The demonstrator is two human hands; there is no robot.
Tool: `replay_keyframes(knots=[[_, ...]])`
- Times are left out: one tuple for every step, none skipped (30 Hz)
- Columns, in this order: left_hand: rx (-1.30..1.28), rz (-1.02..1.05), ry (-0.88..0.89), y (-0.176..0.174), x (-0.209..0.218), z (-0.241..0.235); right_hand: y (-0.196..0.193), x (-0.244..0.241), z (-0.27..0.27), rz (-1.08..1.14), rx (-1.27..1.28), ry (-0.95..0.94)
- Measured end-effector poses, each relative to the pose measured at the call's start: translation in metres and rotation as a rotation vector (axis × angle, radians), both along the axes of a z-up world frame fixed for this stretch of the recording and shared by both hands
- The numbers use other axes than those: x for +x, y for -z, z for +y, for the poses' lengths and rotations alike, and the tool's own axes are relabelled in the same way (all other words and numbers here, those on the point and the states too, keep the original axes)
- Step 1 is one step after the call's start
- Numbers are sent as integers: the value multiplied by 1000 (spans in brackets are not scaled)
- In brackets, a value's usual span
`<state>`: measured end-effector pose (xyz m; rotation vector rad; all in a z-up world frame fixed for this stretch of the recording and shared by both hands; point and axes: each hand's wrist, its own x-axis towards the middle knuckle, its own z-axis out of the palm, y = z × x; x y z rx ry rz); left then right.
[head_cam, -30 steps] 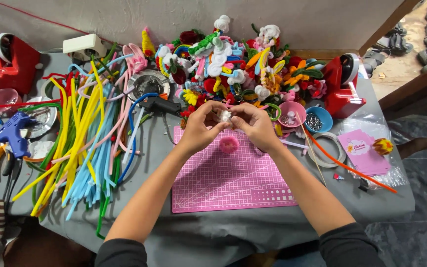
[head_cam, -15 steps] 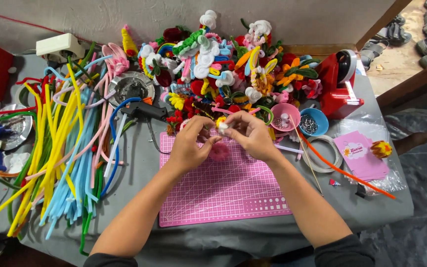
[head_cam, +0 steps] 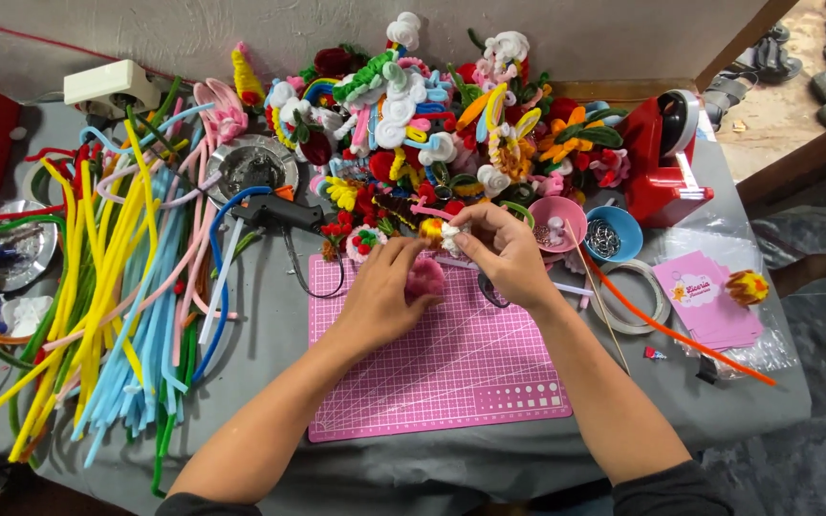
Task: Assembling decorative floral items by applying hot glue to small components and attaching them to pipe cleaners.
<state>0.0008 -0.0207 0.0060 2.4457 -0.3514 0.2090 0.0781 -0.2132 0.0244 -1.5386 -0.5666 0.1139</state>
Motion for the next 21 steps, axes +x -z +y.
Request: replay_keyframes(knots=[[0,0,-2,2,1,-1,4,1,0,0,0,-2],[-144,-140,0,4,2,-2,8,1,0,0,8,-13],[-288,-281,2,6,2,-4,11,2,-1,0,15,-24],[-288,-282,2,7,4,-3,12,0,1,0,14,-24],[-352,-348,26,9,5,-2,14,-2,2,11,32,-47],[-415,-414,51,12,5,-2,15,-4,4,24,49,-70],[-415,-413,51,10,5,-2,15,-6,5,25,49,-70],[-478,-403,56,9,4,-2,15,-9,6,20,33,-75],[-541,-392,61,8,4,-3,14,-11,8,15,17,-81],[-542,-390,61,15,6,-2,12,-12,9,17,17,-80],[-632,-348,30,22,9,-1,9,-13,10,-3,21,-81],[-721,-307,-2,28,11,1,6,-14,12,-23,25,-83],[-721,-306,-3,25,10,0,4,-15,12,-22,25,-83],[-763,-255,-10,22,8,-1,1,-16,12,-37,-11,-93],[-804,-203,-16,19,7,-2,-1,-17,12,-51,-47,-103],[-805,-202,-15,17,8,1,-4,-17,11,-50,-48,-102],[-752,-191,-23,16,10,3,-6,-17,10,-78,-94,-84],[-699,-180,-31,15,11,6,-9,-17,9,-105,-139,-67],[-699,-178,-31,10,9,8,-6,-13,6,-103,-140,-67],[-489,-148,-29,4,7,11,-4,-9,4,-184,-192,-42],[-278,-118,-25,-1,6,13,-2,-6,2,-265,-245,-16]])
